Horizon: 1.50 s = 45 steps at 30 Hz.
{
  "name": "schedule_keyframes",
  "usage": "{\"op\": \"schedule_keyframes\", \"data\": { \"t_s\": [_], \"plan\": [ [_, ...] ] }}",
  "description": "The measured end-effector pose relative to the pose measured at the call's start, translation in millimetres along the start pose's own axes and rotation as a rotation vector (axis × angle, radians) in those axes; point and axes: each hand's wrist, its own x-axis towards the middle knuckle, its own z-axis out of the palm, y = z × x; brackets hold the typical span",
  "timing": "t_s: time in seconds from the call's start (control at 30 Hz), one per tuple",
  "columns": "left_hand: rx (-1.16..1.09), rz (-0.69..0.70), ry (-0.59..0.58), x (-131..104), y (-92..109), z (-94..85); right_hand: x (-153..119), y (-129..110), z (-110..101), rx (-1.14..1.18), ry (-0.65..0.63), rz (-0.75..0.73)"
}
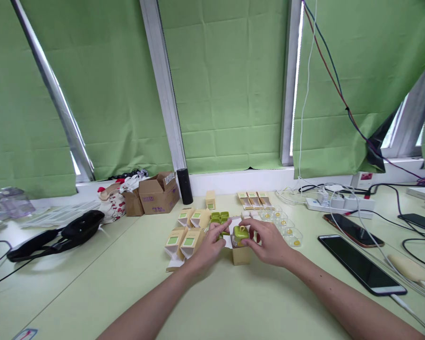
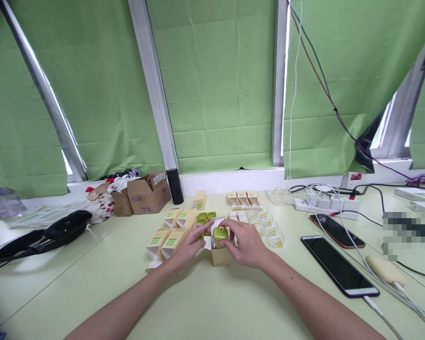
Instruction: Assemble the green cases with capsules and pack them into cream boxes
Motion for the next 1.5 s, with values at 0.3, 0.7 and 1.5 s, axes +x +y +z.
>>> {"op": "schedule_keyframes", "data": {
  "t_s": [0.3, 0.7, 1.5],
  "plan": [
    [0.021, 0.005, 0.006, -1.8, 1.1, -0.2, -3.2, -2.7, 1.1, -0.038, -0.066, 0.024],
    [0.047, 0.026, -0.01, -2.8, 2.9, 0.5, -1.7, -1.4, 10.4, -0.064, -0.026, -0.061],
    [0.021, -0.001, 0.012, -5.1, 7.8, 2.8, 0.8, 5.1, 24.2, 0.122, 0.0, 0.111]
  ]
}}
